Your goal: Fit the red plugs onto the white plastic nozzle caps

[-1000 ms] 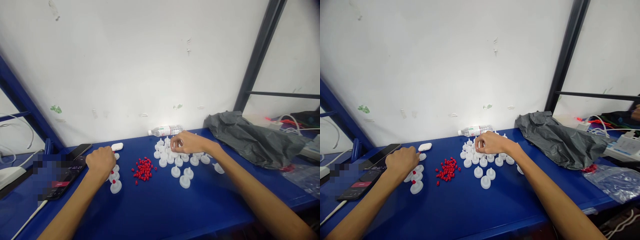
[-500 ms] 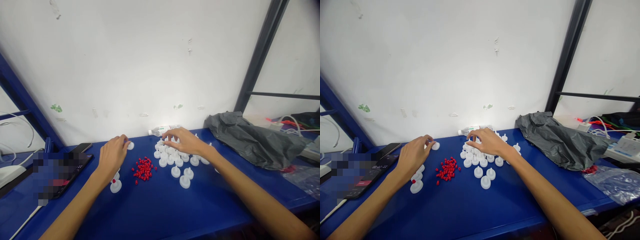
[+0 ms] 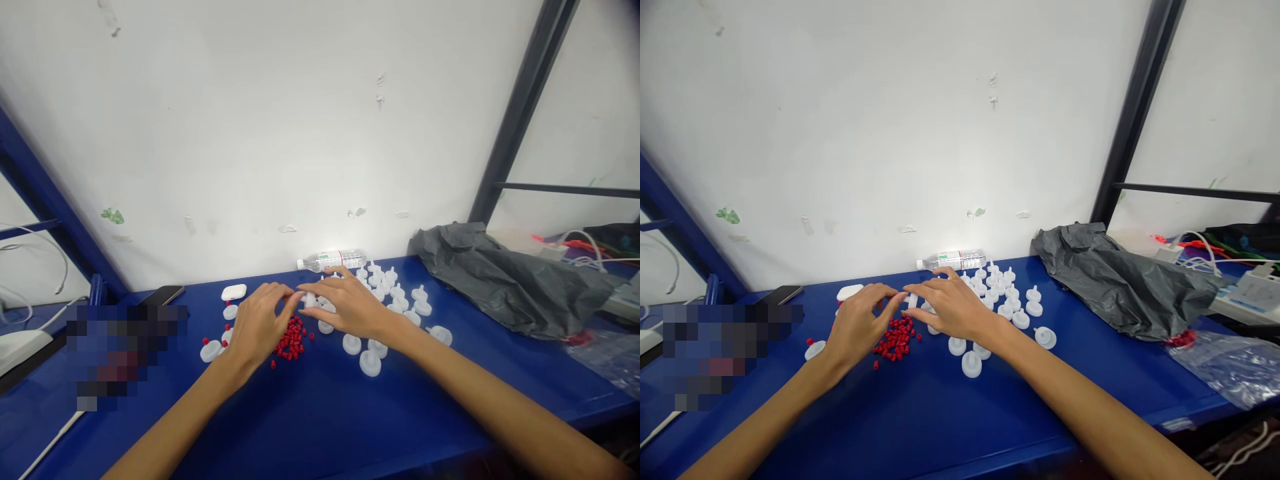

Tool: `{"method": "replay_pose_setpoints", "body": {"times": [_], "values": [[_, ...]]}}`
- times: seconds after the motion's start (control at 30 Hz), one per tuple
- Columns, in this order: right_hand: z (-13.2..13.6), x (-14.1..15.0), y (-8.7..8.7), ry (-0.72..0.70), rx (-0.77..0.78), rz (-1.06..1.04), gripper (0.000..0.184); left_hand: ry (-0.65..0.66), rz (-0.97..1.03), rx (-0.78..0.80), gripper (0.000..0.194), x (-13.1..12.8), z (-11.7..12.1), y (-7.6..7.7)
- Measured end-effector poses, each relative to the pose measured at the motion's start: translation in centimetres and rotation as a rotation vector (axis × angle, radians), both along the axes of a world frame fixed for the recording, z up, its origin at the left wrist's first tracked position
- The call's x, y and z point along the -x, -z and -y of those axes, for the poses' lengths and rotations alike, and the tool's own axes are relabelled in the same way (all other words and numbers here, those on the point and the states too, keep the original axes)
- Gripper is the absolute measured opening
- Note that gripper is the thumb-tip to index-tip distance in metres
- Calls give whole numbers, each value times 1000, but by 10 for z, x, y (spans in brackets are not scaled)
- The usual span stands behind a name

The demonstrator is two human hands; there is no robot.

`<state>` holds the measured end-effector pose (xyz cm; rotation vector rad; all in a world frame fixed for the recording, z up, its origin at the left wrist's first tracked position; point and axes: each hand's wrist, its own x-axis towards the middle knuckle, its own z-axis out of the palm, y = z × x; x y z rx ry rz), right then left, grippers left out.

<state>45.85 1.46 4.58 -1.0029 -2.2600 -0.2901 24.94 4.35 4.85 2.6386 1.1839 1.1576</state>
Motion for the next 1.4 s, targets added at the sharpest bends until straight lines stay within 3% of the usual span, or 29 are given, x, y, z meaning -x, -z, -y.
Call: {"method": "replay_pose_setpoints", "body": {"times": [0.23,0.4,0.47,0.6,0.73,0.83,0.87,0.93,1.0,1.13,1.4], "values": [[-4,-8,4,-106,-54,31,32,154,-126,162,31,0,4,1],[-3,-10,-1,-104,-69,37,30,158,-148,110,31,1,7,0],[-2,-8,-3,-85,-110,60,30,145,-81,142,35,-1,7,0],[-4,-2,-5,-33,-273,127,27,159,192,386,44,-7,5,1],[-15,-16,-4,119,-376,159,24,174,360,569,44,-6,0,-1],[-24,-40,-5,333,-328,55,22,108,371,511,43,4,-3,-8],[-25,-46,-6,385,-287,7,24,58,349,439,43,7,-4,-11],[-26,-53,-8,416,-199,-71,24,-167,11,152,38,12,-6,-14],[-25,-51,-9,376,-135,-99,21,-275,-271,41,30,14,-8,-14],[-22,-43,-6,302,-47,-57,18,-306,-535,106,25,16,-14,-5],[-27,-59,-11,349,61,-23,20,-222,-618,241,24,23,-24,7]]}}
